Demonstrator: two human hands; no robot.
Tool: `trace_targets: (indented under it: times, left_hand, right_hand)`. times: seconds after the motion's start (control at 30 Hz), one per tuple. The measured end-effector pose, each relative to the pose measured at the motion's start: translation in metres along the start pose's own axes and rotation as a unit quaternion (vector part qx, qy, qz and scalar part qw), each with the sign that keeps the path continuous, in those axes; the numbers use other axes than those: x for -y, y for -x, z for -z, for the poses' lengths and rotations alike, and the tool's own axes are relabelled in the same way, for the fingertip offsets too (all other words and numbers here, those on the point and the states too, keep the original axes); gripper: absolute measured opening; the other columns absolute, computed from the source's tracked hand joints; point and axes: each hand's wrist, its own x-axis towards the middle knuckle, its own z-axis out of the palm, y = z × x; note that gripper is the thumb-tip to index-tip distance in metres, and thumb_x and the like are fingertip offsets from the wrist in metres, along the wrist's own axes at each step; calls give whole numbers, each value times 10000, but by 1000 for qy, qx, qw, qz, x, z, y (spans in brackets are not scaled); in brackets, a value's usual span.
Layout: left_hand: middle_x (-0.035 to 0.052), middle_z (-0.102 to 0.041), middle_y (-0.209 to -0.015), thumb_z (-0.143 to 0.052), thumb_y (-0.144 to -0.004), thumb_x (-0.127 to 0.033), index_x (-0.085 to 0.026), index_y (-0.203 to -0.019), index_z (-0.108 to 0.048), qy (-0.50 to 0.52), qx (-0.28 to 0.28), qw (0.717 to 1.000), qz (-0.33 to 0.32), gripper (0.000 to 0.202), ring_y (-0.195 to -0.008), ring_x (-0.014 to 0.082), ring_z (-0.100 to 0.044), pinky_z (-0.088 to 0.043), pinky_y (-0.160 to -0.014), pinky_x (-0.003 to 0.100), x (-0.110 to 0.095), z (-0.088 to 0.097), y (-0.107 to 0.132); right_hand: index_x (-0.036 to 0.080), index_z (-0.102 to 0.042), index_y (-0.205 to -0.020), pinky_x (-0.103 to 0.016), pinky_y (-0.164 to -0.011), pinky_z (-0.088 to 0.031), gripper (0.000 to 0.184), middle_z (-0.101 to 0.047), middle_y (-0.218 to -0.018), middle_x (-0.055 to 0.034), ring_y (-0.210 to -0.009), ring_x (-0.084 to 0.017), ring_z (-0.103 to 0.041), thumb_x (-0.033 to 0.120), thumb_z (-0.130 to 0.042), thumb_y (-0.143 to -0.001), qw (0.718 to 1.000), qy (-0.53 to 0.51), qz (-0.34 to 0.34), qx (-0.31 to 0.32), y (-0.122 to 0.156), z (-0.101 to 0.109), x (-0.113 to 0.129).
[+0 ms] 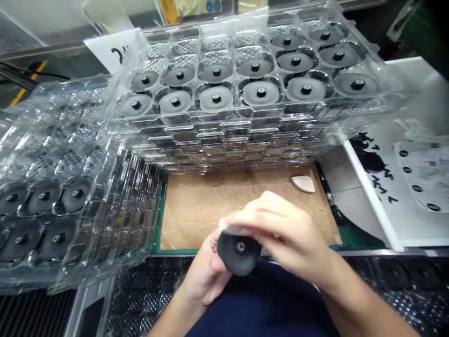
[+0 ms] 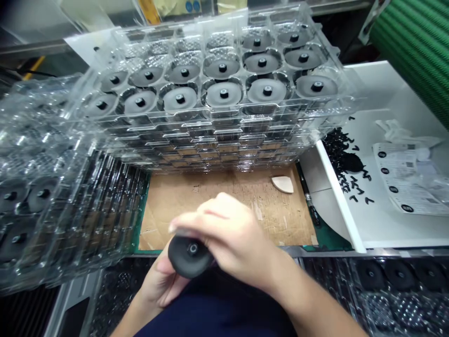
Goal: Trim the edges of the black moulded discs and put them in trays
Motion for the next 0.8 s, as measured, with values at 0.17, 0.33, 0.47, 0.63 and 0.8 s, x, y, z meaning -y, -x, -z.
trace_targets:
  times: [0.17, 0.33, 0.47, 0.63, 0.8]
  left_hand:
    - [79, -666, -1191, -838, -529, -371, -244, -1098, -659, 104, 94, 990, 27, 610, -953, 244, -679, -545, -802, 299, 2, 7, 2]
    - [97, -619, -1274, -817, -579, -363, -241, -1160, -632, 99, 112, 988, 33, 621, -1067, 258, -635, -532, -858, 313, 3, 15, -2]
    - [96, -639, -1245, -820, -571, -374, -242, -1145, -645, 61, 97, 993, 35, 614, -1069, 252, -631, -519, -864, 304, 0, 13, -4]
    - [48, -729, -1013, -847, -489, -401, -227, -1038, -698, 54, 88, 994, 31, 595, -906, 206, -676, -510, -816, 276, -1, 3, -3]
    - [42, -749, -867, -856, -525, -257, -196, -916, -743, -4, 37, 997, 74, 411, -834, 171, -665, -481, -808, 255, 1, 12, -3]
  right_hand:
    - [258, -672, -1020, -256, -709, -513, 177, -702, -975, -12, -845, -156, -644, 286, -559, -886, 950, -51, -284, -119, 41, -10, -27]
    - [207, -686, -993, -308, -696, -548, 260, -722, -993, -63, -862, -216, -676, 386, -574, -842, 898, -116, -415, -91, 85, -33, -46]
    - [215, -686, -981, -314, -704, -537, 238, -717, -996, -57, -857, -215, -666, 375, -577, -844, 899, -87, -415, -109, 85, -26, -41]
    - [298, -648, -1069, -259, -706, -483, 216, -707, -984, 6, -862, -155, -623, 211, -554, -895, 974, 66, -169, -137, 43, -2, 3]
    - [204, -687, -990, -315, -561, -389, 265, -699, -777, -28, -605, -150, -497, 144, -436, -929, 987, 131, 70, 55, 13, 11, 21]
